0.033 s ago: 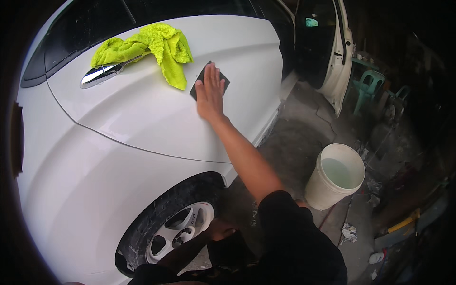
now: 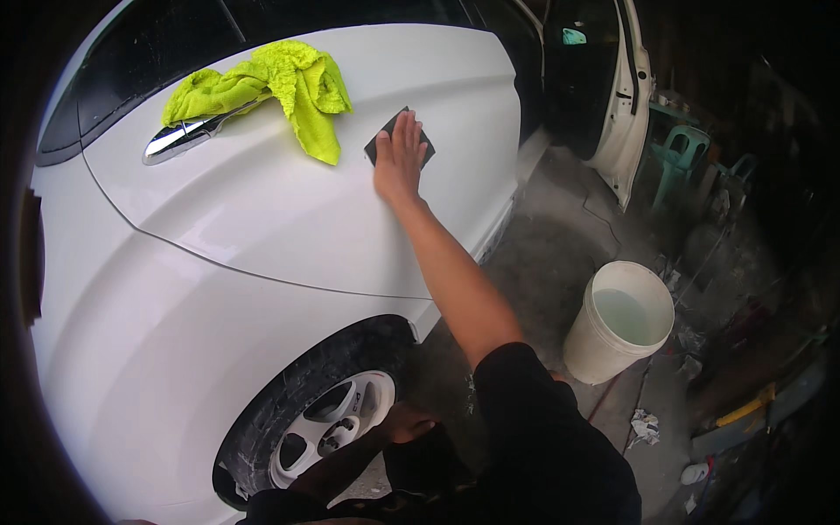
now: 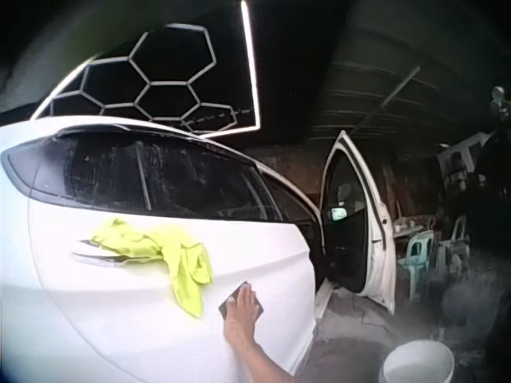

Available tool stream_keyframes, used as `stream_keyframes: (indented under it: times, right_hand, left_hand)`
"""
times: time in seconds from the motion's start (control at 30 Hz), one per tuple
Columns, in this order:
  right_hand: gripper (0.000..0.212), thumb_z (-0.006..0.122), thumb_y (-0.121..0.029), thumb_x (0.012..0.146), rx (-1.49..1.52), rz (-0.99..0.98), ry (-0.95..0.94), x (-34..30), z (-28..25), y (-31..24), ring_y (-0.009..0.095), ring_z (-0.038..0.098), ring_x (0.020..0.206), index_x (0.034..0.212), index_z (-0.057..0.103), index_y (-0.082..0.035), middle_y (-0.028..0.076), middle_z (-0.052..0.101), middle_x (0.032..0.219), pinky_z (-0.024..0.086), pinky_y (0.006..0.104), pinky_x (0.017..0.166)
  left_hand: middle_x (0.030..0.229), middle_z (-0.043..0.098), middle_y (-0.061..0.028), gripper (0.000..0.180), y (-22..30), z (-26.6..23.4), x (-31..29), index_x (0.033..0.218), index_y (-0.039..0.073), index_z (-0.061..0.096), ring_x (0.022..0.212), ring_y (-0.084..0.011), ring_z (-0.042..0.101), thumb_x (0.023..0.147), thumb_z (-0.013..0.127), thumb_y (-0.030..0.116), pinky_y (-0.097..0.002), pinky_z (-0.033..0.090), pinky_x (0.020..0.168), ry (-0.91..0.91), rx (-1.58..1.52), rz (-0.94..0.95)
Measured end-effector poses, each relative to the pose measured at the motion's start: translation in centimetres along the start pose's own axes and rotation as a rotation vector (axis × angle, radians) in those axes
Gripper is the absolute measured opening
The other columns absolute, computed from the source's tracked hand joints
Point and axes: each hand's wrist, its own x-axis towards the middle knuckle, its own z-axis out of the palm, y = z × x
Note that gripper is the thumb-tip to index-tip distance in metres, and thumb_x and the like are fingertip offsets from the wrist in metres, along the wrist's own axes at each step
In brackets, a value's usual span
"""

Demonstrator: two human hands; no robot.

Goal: The person uses a small black abrasive pad to rub the white paint on the side of a car, then wipes the area with a yellow microfiber cloth. The person repeats this process along the side door and rear quarter panel.

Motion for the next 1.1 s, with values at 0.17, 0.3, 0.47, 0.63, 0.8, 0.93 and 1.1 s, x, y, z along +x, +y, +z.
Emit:
stream_keyframes:
  times: [0.17, 0.3, 0.47, 0.63, 0.8, 0.93, 1.1]
  right_hand:
    - [0.074, 0.032, -0.045, 0.108, 0.238, -0.485, -0.241, -7.8, 1.8, -9.3, 0.045, 0.007, 0.158, 0.164, 0.013, 0.001, 0.025, 0.012, 0.170, 0.002, 0.0629, 0.123]
    - [0.073, 0.037, -0.042, 0.108, 0.141, -0.321, -0.109, -0.5, 0.6, -5.0, 0.047, 0.000, 0.158, 0.164, 0.014, -0.001, 0.029, 0.004, 0.170, 0.005, 0.0650, 0.123]
    - [0.072, 0.029, -0.042, 0.109, 0.227, -0.538, -0.242, -4.9, 1.1, -11.3, 0.052, 0.006, 0.156, 0.161, 0.018, 0.006, 0.033, 0.011, 0.168, 0.007, 0.0662, 0.122]
    - [0.070, 0.033, -0.036, 0.109, 0.084, -0.353, -0.087, 0.1, 0.5, -1.2, 0.044, 0.008, 0.158, 0.164, 0.011, 0.001, 0.025, 0.007, 0.172, 0.006, 0.0599, 0.125]
    - [0.068, 0.032, -0.037, 0.109, 0.200, -0.257, -0.043, -4.6, 2.4, -2.5, 0.043, 0.006, 0.159, 0.164, 0.015, 0.001, 0.023, 0.012, 0.172, 0.000, 0.0612, 0.124]
    - [0.069, 0.032, -0.039, 0.109, 0.222, -0.395, -0.058, -7.4, 1.7, 0.6, 0.044, 0.009, 0.158, 0.164, 0.016, -0.001, 0.022, 0.014, 0.171, 0.000, 0.0639, 0.123]
    - [0.069, 0.032, -0.040, 0.110, 0.147, -0.068, 0.102, -2.1, 2.1, 4.7, 0.045, 0.009, 0.158, 0.165, 0.016, -0.001, 0.023, 0.015, 0.171, 0.001, 0.0639, 0.123]
  left_hand:
    - [0.105, 0.072, -0.0100, 0.023, -1.1, -0.5, 1.2, 0.114, 0.018, 0.073, 0.096, -0.0345, 0.069, 0.097, 0.063, 0.030, -0.0469, 0.054, 0.086, 0.171, -0.046, 0.172]
    - [0.105, 0.073, -0.0098, 0.025, 0.7, -0.9, 0.5, 0.116, 0.018, 0.074, 0.096, -0.0344, 0.069, 0.098, 0.061, 0.030, -0.0454, 0.055, 0.086, 0.253, 0.057, 0.116]
    - [0.107, 0.074, -0.0144, 0.031, -0.3, -0.9, -3.6, 0.113, 0.012, 0.075, 0.101, -0.0375, 0.070, 0.097, 0.060, 0.034, -0.0475, 0.054, 0.092, 0.194, 0.061, -0.175]
    - [0.093, 0.074, -0.0152, 0.030, 2.5, -0.8, -8.6, 0.104, 0.012, 0.076, 0.089, -0.0389, 0.070, 0.095, 0.062, 0.036, -0.0517, 0.054, 0.079, 0.257, 0.138, -0.462]
    - [0.083, 0.071, -0.0179, 0.024, 7.0, -1.3, -14.3, 0.096, 0.012, 0.077, 0.082, -0.0406, 0.069, 0.094, 0.060, 0.029, -0.0517, 0.053, 0.074, 0.461, 0.010, -0.676]
    - [0.080, 0.070, -0.0193, 0.022, 5.5, 2.0, -16.5, 0.093, 0.008, 0.077, 0.079, -0.0419, 0.068, 0.092, 0.062, 0.024, -0.0521, 0.052, 0.073, 0.528, 0.160, -0.754]
    - [0.103, 0.074, -0.0151, 0.021, 11.9, -2.0, -10.1, 0.106, 0.006, 0.075, 0.100, -0.0351, 0.070, 0.086, 0.072, 0.010, -0.0460, 0.054, 0.091, 0.674, 0.121, -0.619]
